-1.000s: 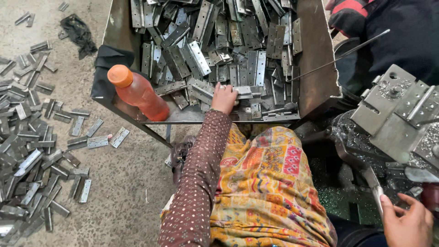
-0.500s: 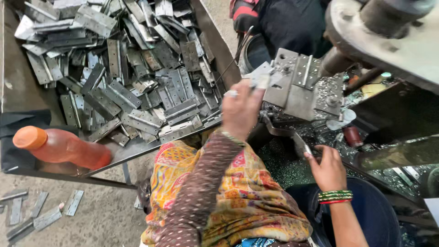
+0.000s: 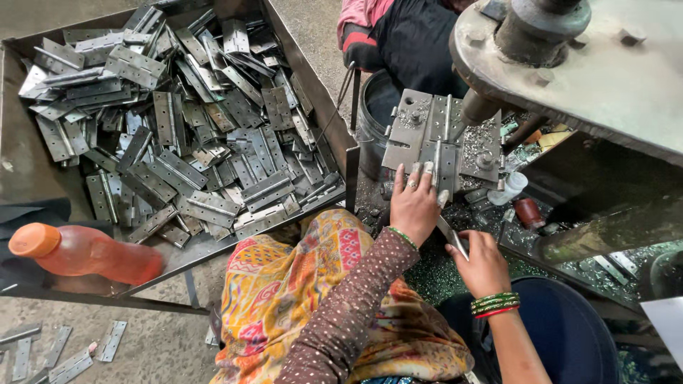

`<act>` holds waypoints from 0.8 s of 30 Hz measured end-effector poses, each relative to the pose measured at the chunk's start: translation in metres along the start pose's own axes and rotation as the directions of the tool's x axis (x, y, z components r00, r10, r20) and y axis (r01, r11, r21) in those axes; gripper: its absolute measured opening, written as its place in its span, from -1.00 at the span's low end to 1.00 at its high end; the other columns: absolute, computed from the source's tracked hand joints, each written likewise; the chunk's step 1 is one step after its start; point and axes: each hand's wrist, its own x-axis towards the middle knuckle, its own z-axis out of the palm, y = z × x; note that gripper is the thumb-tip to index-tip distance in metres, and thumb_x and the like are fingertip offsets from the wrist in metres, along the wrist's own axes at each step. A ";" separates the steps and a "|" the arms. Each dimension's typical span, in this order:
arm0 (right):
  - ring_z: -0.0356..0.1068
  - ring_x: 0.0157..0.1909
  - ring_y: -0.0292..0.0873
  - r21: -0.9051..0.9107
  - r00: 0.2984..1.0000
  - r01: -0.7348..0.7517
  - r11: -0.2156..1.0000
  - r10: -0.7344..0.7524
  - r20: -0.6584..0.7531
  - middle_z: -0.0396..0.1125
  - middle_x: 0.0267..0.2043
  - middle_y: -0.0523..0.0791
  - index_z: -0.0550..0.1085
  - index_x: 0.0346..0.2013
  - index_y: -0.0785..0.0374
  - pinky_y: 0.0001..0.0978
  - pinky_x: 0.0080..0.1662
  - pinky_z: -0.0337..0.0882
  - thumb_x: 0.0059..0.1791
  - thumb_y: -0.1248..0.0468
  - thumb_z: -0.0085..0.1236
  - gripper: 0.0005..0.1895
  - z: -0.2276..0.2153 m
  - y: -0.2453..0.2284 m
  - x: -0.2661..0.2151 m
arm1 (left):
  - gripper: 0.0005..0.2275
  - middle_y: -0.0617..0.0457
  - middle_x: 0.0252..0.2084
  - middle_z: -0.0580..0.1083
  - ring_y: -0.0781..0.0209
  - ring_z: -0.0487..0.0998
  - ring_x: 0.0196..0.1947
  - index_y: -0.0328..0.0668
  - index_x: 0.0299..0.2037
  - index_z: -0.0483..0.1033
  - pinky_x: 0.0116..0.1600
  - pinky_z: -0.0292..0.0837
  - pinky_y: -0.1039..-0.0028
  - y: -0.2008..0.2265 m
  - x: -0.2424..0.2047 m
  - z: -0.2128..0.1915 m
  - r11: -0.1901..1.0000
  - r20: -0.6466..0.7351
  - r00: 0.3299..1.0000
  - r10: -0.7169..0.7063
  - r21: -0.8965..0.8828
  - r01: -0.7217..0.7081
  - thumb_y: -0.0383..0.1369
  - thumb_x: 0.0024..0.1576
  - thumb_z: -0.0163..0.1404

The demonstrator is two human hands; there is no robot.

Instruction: The person sits on the floor and repeatedly picks up metal strips from a bin, places them into a press machine, and operates the lever to process them. The processed strips are then discarded into a pile on the floor.

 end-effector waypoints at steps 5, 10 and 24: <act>0.44 0.01 0.16 -0.036 0.997 -0.037 0.999 0.039 0.061 0.39 0.01 0.01 0.46 0.00 0.14 -0.02 -0.04 0.46 -0.04 -0.06 0.18 -0.55 -0.001 0.001 -0.004 | -0.74 -0.07 0.22 0.45 0.04 0.36 0.35 -0.28 -0.10 0.64 0.57 -0.08 0.05 -0.003 0.017 0.008 0.999 -0.069 0.997 -0.028 -0.046 0.025 -0.30 0.13 0.02; 0.50 -0.11 0.23 -0.099 0.961 -0.069 0.993 0.093 0.260 0.48 -0.16 0.13 0.35 0.11 0.21 0.03 -0.08 0.49 -0.07 -0.18 0.16 -0.34 0.012 0.014 0.005 | -0.73 -0.09 0.20 0.47 0.04 0.40 0.30 -0.28 -0.13 0.65 0.53 -0.06 0.08 -0.007 0.016 0.010 0.996 -0.087 0.996 -0.018 -0.086 0.010 -0.33 0.04 0.03; 0.46 -0.31 0.37 -0.012 0.984 -0.124 0.992 0.125 0.130 0.45 -0.36 0.25 0.32 -0.02 0.36 0.21 -0.25 0.44 -0.04 -0.09 0.11 -0.42 0.147 0.078 -0.061 | -0.84 -0.09 0.12 0.50 0.02 0.47 0.23 -0.24 -0.30 0.65 0.53 -0.06 0.09 -0.013 0.029 0.016 0.995 -0.034 0.999 -0.015 -0.102 0.012 -0.38 0.07 0.00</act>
